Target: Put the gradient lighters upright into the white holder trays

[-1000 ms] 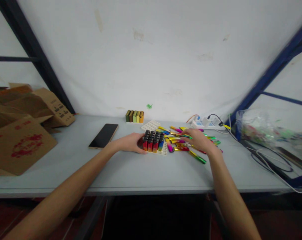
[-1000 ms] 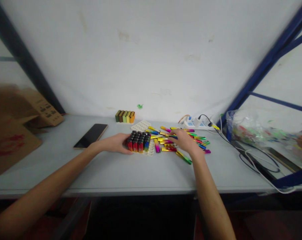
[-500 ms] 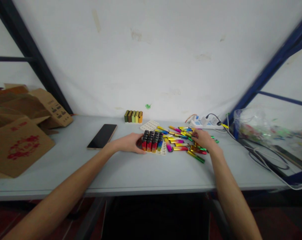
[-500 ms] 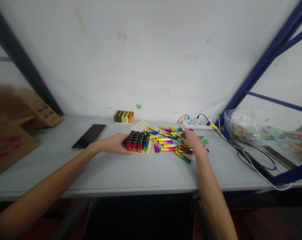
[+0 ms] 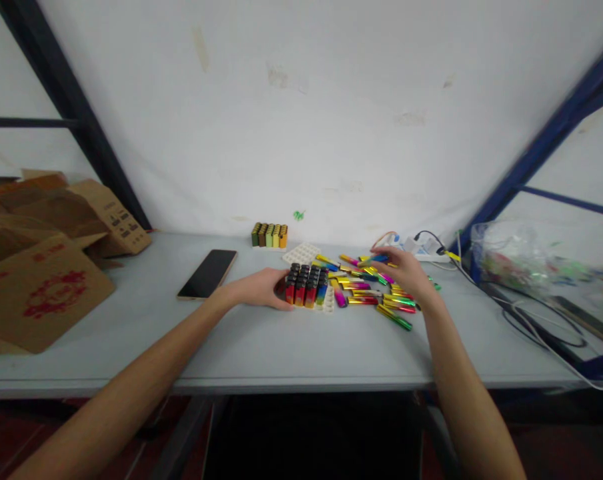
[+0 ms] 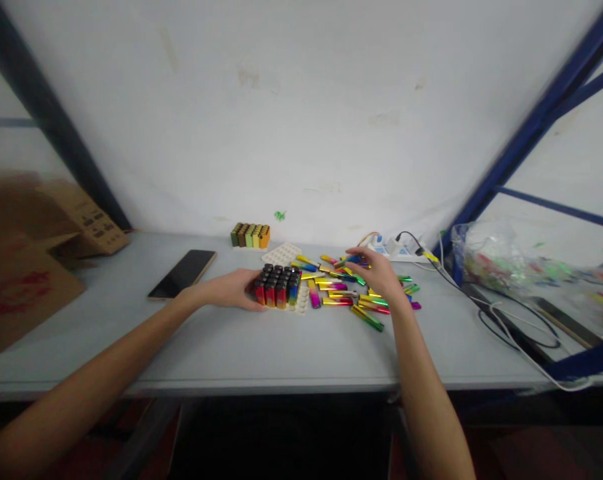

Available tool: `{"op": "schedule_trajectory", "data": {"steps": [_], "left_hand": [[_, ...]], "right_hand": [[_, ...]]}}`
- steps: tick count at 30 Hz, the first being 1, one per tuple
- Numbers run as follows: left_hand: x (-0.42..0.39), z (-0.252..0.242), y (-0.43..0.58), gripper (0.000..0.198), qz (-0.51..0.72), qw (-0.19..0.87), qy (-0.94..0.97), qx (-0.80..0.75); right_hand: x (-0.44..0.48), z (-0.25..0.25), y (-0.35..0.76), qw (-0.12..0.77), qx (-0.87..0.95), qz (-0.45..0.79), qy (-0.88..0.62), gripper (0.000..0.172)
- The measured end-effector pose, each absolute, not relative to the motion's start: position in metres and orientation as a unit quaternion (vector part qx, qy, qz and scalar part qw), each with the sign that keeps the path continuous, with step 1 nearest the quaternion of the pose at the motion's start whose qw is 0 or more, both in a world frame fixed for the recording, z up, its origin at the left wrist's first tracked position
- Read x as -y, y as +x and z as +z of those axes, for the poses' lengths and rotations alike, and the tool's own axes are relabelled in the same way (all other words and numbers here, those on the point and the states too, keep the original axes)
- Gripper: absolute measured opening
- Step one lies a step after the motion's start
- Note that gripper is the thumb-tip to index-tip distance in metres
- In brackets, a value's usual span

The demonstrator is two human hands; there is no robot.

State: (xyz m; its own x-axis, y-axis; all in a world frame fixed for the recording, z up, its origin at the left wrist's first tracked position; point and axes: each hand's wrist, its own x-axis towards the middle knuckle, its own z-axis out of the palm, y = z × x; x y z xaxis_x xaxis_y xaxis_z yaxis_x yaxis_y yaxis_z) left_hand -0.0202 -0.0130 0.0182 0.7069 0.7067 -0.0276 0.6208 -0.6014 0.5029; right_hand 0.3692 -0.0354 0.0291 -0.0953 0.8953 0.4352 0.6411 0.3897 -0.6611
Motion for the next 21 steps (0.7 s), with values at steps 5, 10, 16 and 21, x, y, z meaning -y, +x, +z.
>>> {"op": "schedule_trajectory", "data": {"steps": [5,10,16,21], "left_hand": [[0.014,0.020,-0.020,0.066,0.087,0.245,0.888,-0.379],[0.016,0.023,-0.019,0.064,0.079,0.248,0.890,-0.374],[0.018,0.025,-0.019,0.060,0.078,0.240,0.892,-0.374],[0.019,0.026,-0.018,0.062,0.076,0.248,0.889,-0.377]], "right_hand": [[0.049,0.043,0.340,0.488,0.679,0.278,-0.473,0.049],[0.070,0.060,0.317,0.438,0.704,0.335,-0.447,0.041],[0.083,0.061,0.296,0.414,0.694,0.465,-0.363,0.037],[0.079,0.049,0.279,0.437,0.704,0.395,-0.398,0.037]]}}
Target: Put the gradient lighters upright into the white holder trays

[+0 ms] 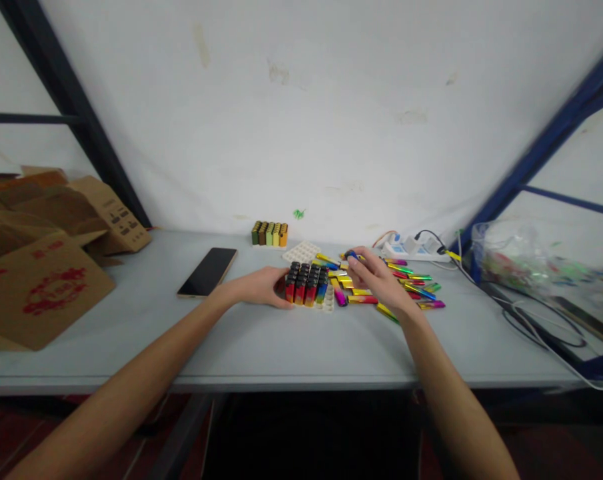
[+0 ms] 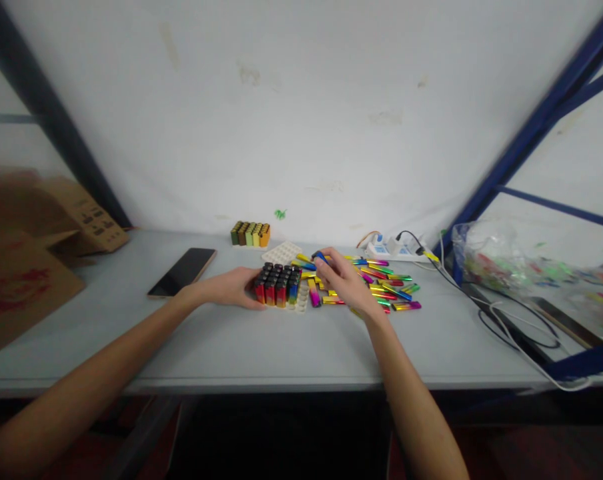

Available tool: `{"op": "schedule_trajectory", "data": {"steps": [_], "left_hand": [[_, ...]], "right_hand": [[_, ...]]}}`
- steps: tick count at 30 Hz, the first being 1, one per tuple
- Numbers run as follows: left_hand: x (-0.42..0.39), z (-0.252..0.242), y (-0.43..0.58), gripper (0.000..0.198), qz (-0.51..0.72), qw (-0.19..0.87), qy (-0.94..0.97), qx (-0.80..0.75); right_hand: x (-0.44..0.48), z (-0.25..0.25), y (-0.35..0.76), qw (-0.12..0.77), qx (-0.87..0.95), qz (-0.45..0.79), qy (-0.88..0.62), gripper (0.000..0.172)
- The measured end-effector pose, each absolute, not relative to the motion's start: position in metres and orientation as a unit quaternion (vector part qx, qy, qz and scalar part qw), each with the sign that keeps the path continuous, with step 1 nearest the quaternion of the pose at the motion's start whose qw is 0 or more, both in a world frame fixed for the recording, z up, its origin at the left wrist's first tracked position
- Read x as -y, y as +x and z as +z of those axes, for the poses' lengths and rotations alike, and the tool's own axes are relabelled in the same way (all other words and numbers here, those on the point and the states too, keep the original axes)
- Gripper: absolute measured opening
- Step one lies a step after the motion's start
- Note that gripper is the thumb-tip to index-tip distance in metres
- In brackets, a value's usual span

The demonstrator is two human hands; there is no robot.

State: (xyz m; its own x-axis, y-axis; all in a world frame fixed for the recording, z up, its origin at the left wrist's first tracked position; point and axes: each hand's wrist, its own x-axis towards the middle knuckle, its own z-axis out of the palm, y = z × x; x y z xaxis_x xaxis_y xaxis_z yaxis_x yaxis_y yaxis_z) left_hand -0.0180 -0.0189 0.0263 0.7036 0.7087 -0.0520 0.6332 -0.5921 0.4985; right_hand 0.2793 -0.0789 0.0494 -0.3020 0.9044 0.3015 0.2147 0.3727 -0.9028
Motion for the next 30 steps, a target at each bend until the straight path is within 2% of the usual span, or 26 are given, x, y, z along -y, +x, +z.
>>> {"op": "schedule_trajectory", "data": {"steps": [5,10,16,22,26,30], "left_hand": [[0.019,0.026,-0.018,0.066,0.076,0.245,0.890,-0.376],[0.017,0.024,-0.018,0.064,0.081,0.235,0.896,-0.367],[0.014,0.021,-0.019,0.064,0.081,0.232,0.897,-0.367],[0.014,0.021,-0.019,0.065,0.079,0.240,0.894,-0.370],[0.015,0.023,-0.018,0.066,0.080,0.247,0.892,-0.371],[0.015,0.022,-0.018,0.066,0.082,0.250,0.892,-0.369]], "right_hand": [[0.072,0.040,0.270,0.444,0.727,0.219,-0.475,0.054],[0.072,0.038,0.265,0.416,0.731,0.142,-0.521,0.049],[0.072,0.038,0.261,0.391,0.725,0.119,-0.555,0.036],[0.073,0.039,0.261,0.375,0.739,0.129,-0.545,0.042],[0.073,0.041,0.263,0.399,0.756,0.151,-0.496,0.041],[0.071,0.043,0.267,0.387,0.791,0.164,-0.444,0.043]]}}
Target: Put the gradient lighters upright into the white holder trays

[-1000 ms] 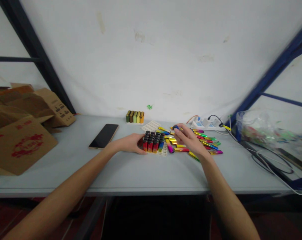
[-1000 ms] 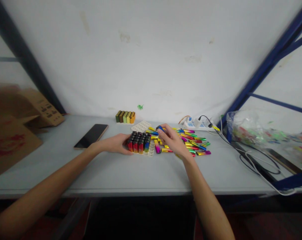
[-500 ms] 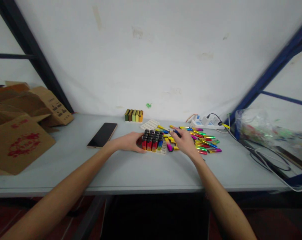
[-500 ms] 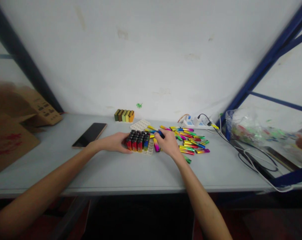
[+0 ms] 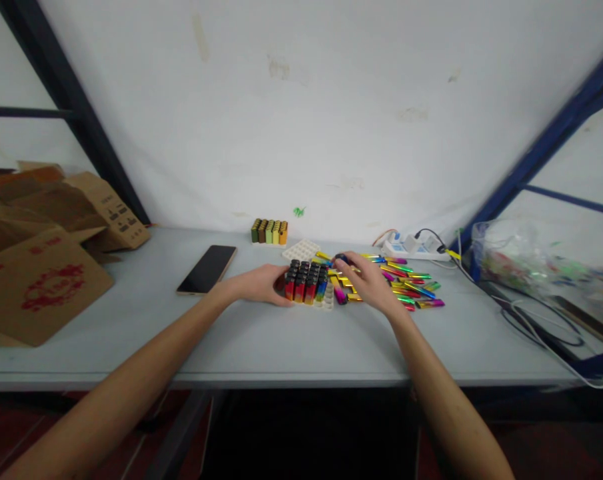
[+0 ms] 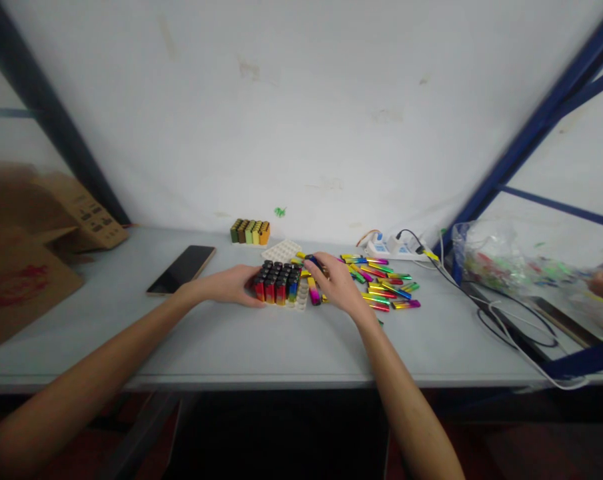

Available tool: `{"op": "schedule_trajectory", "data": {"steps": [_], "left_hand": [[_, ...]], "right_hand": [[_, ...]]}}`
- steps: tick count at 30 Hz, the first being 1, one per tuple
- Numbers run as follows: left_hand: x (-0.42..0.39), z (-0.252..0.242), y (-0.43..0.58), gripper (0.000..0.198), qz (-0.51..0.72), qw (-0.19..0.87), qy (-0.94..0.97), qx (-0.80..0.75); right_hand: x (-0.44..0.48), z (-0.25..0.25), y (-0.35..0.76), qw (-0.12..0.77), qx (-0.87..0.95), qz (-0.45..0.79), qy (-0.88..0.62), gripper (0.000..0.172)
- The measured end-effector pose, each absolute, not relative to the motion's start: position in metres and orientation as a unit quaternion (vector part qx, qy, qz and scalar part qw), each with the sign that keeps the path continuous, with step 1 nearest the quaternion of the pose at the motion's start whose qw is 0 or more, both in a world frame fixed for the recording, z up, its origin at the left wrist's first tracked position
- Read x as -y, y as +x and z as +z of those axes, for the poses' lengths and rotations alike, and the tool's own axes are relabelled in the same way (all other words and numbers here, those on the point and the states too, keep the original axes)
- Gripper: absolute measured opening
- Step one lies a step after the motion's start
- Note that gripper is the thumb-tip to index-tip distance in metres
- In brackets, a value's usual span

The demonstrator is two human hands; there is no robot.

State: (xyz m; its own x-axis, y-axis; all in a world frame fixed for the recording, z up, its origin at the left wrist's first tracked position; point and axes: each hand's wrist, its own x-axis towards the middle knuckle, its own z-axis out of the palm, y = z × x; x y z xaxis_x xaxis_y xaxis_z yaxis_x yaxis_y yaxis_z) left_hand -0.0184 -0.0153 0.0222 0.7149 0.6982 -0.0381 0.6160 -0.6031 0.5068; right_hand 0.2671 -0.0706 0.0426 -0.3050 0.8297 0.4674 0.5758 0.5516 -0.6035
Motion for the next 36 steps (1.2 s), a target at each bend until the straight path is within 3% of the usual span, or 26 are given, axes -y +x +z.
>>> {"op": "schedule_trajectory", "data": {"steps": [5,10,17,23,30,36], "left_hand": [[0.014,0.020,-0.019,0.066,0.084,0.252,0.891,-0.370],[0.014,0.020,-0.020,0.065,0.088,0.260,0.890,-0.365],[0.015,0.021,-0.019,0.063,0.090,0.262,0.891,-0.360],[0.014,0.019,-0.020,0.062,0.093,0.263,0.889,-0.362],[0.017,0.022,-0.019,0.062,0.087,0.253,0.892,-0.364],[0.017,0.023,-0.019,0.064,0.081,0.254,0.890,-0.370]], "right_hand": [[0.076,0.051,0.271,0.341,0.820,0.096,-0.449,0.045],[0.087,0.064,0.275,0.262,0.839,0.166,-0.447,0.040],[0.086,0.056,0.273,0.239,0.844,0.238,-0.417,0.019],[0.085,0.050,0.265,0.233,0.861,0.184,-0.413,0.008],[0.084,0.041,0.252,0.262,0.828,0.195,-0.455,0.018],[0.085,0.057,0.283,0.204,0.830,0.212,-0.473,0.030]]}}
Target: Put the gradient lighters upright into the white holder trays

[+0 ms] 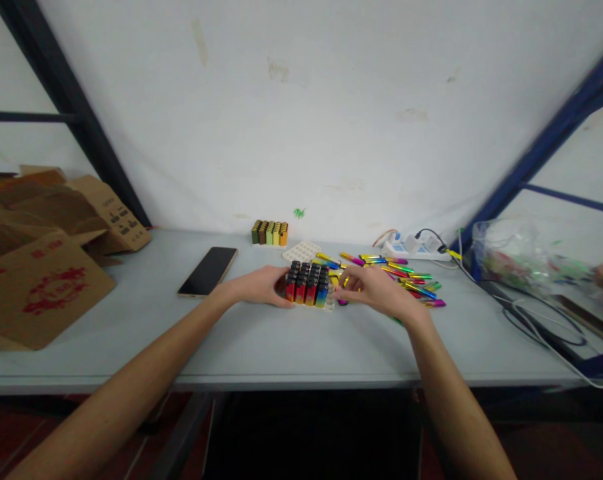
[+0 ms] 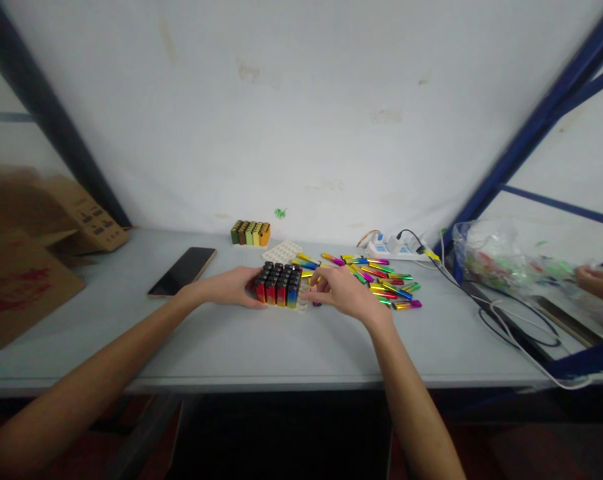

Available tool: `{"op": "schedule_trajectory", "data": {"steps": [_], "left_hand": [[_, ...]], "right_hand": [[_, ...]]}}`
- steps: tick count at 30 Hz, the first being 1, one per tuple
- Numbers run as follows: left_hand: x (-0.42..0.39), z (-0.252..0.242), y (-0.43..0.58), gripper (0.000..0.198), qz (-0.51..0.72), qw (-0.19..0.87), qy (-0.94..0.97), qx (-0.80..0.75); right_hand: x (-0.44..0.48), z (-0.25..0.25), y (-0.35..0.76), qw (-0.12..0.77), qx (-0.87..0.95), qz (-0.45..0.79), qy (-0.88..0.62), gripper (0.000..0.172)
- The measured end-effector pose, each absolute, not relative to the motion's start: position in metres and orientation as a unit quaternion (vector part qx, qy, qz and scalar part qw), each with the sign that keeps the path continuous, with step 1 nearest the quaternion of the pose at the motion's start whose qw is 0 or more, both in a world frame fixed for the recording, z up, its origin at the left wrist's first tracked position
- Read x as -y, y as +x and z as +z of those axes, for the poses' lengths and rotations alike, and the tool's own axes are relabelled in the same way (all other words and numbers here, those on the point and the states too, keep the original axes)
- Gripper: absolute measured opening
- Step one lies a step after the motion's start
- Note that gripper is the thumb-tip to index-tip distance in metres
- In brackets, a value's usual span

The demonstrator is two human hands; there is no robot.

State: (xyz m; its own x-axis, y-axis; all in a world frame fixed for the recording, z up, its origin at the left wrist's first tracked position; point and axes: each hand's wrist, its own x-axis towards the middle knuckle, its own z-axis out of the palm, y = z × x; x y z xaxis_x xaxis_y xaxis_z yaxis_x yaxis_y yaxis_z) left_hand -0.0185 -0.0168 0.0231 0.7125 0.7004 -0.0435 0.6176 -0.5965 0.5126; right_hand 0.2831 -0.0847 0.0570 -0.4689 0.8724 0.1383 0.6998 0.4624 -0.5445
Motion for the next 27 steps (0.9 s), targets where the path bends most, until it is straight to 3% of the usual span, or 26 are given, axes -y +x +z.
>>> {"op": "schedule_trajectory", "data": {"steps": [8,11,17,27], "left_hand": [[0.017,0.024,-0.019,0.064,0.084,0.263,0.886,-0.373],[0.018,0.026,-0.019,0.064,0.088,0.263,0.885,-0.374],[0.018,0.026,-0.018,0.061,0.077,0.255,0.889,-0.372],[0.015,0.022,-0.019,0.061,0.077,0.241,0.891,-0.377]], "right_hand": [[0.029,0.039,0.391,0.188,0.775,0.027,-0.603,0.040],[0.003,0.020,0.403,0.160,0.795,0.008,-0.586,0.047],[-0.015,-0.009,0.392,0.084,0.807,0.015,-0.585,0.044],[0.003,0.000,0.387,0.062,0.804,-0.001,-0.592,0.035]]}}
